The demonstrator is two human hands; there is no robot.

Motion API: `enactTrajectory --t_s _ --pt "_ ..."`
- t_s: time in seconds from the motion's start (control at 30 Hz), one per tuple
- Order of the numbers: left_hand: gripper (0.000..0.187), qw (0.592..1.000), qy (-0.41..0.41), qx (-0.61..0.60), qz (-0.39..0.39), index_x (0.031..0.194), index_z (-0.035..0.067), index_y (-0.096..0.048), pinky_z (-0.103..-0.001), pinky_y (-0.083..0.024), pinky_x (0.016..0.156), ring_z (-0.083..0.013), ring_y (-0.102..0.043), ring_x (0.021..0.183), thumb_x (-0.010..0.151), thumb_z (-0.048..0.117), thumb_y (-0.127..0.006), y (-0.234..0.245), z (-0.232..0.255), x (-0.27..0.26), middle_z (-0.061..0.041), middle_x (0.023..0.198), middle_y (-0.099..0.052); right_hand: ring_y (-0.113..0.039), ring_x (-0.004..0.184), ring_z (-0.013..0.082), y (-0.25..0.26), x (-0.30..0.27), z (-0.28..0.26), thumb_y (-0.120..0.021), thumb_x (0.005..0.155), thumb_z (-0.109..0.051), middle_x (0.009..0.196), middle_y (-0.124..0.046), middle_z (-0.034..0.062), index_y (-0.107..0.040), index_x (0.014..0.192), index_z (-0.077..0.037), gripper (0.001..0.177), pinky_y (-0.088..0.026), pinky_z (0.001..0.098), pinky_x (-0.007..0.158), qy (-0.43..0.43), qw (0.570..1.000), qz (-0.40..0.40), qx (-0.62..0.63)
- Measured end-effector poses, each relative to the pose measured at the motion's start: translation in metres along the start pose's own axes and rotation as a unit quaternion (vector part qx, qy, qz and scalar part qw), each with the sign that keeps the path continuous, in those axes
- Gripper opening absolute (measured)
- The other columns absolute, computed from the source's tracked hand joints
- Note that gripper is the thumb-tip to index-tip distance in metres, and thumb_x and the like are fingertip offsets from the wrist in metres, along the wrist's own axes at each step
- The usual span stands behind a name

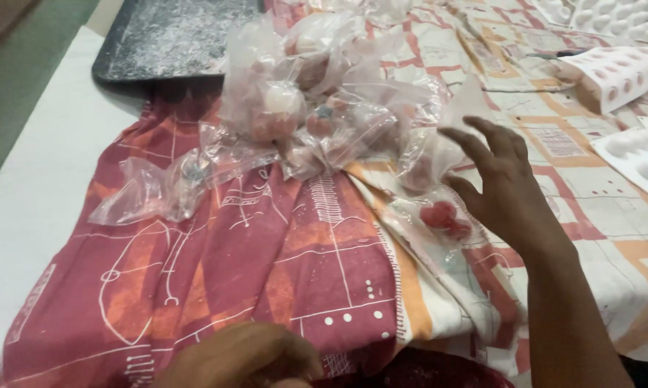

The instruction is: Packing small candles into zip-lock plastic bags and placing them into a cardboard box.

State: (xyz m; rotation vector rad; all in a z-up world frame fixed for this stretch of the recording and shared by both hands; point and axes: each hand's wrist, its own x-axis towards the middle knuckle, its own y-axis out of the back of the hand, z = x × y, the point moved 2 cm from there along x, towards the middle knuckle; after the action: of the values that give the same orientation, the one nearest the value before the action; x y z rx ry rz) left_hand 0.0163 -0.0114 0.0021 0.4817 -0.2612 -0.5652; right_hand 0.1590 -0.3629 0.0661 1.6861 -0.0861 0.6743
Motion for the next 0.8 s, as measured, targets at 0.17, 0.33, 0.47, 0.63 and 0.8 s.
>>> enactTrajectory --t_s 0.17,0.33,0.47,0.63,0.8 --pt "0.018 0.993 -0.117 0.028 -0.010 0.102 0.018 -0.070 -0.034 -0.057 0.077 -0.0175 -0.074 0.090 0.095 0.034 -0.072 -0.023 0.029 0.045 0.000 0.093 -0.073 -0.037 0.133 0.0464 -0.057 0.013 0.050 -0.088 0.081 -0.035 0.144 -0.043 0.0251 -0.047 0.148 -0.010 0.082 -0.036 0.0559 0.107 -0.077 0.995 -0.010 0.060" --pt "0.017 0.988 -0.145 0.047 -0.019 0.104 0.015 -0.071 -0.037 -0.056 0.084 -0.0222 -0.073 0.096 0.096 0.031 -0.074 -0.051 0.003 0.052 -0.003 0.096 -0.072 -0.062 0.123 0.0327 -0.060 0.015 0.036 -0.078 0.088 -0.024 0.120 -0.071 0.0133 -0.065 0.116 -0.010 0.034 -0.048 0.0471 0.109 -0.019 0.987 0.001 0.162" --pt "0.015 0.989 -0.114 0.094 0.013 0.103 0.018 -0.074 -0.037 -0.056 0.083 -0.0199 -0.072 0.095 0.093 0.029 -0.075 -0.055 -0.016 0.051 -0.001 0.093 -0.073 -0.070 0.101 0.0216 -0.037 0.020 0.033 -0.077 0.087 -0.012 0.110 -0.075 0.0083 -0.072 0.105 -0.006 0.020 -0.057 0.0363 0.085 -0.119 0.945 0.055 0.300" --pt "0.025 0.998 0.010 0.053 0.035 0.117 0.023 -0.073 -0.031 -0.058 0.089 -0.0146 -0.070 0.101 0.095 0.035 -0.073 -0.045 -0.007 0.052 0.003 0.102 -0.076 -0.071 0.103 0.0135 -0.022 0.014 0.034 -0.078 0.093 0.005 0.105 -0.074 0.0076 -0.072 0.106 -0.001 0.015 -0.059 0.0276 0.093 -0.105 0.832 0.134 0.528" --pt "0.092 0.972 -0.069 0.039 0.222 0.157 0.005 -0.036 -0.041 -0.048 0.104 -0.0326 -0.056 0.131 0.085 0.039 -0.082 -0.030 0.040 0.072 -0.020 0.144 -0.054 -0.072 0.108 0.0159 0.004 0.008 -0.032 -0.074 0.094 0.003 0.112 -0.073 0.0077 -0.068 0.112 0.002 0.019 -0.064 0.0331 0.103 -0.042 0.820 0.103 0.561"
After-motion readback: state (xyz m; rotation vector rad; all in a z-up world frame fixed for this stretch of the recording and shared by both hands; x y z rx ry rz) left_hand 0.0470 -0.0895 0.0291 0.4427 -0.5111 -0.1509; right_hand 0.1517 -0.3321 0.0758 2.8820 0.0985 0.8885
